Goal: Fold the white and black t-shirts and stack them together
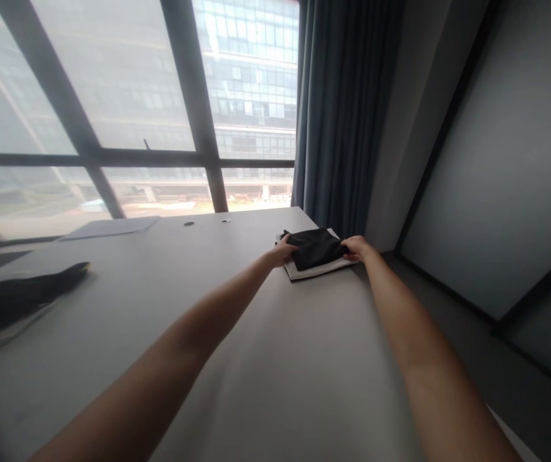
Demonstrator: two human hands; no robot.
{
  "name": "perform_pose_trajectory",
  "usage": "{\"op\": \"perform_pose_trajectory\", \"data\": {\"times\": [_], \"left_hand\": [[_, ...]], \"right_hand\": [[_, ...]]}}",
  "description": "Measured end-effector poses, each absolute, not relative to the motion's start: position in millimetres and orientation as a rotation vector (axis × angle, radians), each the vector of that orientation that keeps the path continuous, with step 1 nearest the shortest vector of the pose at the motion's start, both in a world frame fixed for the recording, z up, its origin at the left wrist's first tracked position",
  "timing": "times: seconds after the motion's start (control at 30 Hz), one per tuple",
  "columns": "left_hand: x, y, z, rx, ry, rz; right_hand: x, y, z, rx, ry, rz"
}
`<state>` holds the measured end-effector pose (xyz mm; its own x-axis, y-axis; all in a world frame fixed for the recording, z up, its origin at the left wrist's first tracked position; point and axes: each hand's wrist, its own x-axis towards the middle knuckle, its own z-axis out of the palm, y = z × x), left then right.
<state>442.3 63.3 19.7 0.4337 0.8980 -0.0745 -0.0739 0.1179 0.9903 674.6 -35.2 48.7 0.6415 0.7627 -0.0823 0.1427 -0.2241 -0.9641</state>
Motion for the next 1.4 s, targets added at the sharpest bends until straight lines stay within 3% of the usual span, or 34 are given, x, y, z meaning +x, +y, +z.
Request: {"op": "perform_pose_trajectory", "data": {"times": [0.13, 0.53, 0.67, 0.77, 1.07, 1.23, 1.4], "left_hand": [[441, 70, 11, 1.256, 0.897, 0.810], [434, 58, 23, 1.594, 1.167, 0.892], [440, 47, 25, 2.018, 1.282, 0.984], [443, 39, 17, 2.456, 1.318, 0.835], [439, 33, 7, 2.680, 1.200, 0.780], [441, 28, 5, 2.823, 0.897, 0.387], [440, 25, 1, 2.820, 0.887, 0.110]], "right_hand": [[678, -31, 21, -1.773, -0.680, 0.653], [680, -43, 10, -1.944, -0.783, 0.371], [679, -38, 5, -2.003, -0.859, 0.132], [677, -32, 4, -2.022, -0.924, 0.054], [690, -32, -8, -2.112, -1.004, -0.023], [654, -39, -18, -1.939, -1.459, -0.305], [646, -46, -36, -1.939, -1.959, -0.148]]}}
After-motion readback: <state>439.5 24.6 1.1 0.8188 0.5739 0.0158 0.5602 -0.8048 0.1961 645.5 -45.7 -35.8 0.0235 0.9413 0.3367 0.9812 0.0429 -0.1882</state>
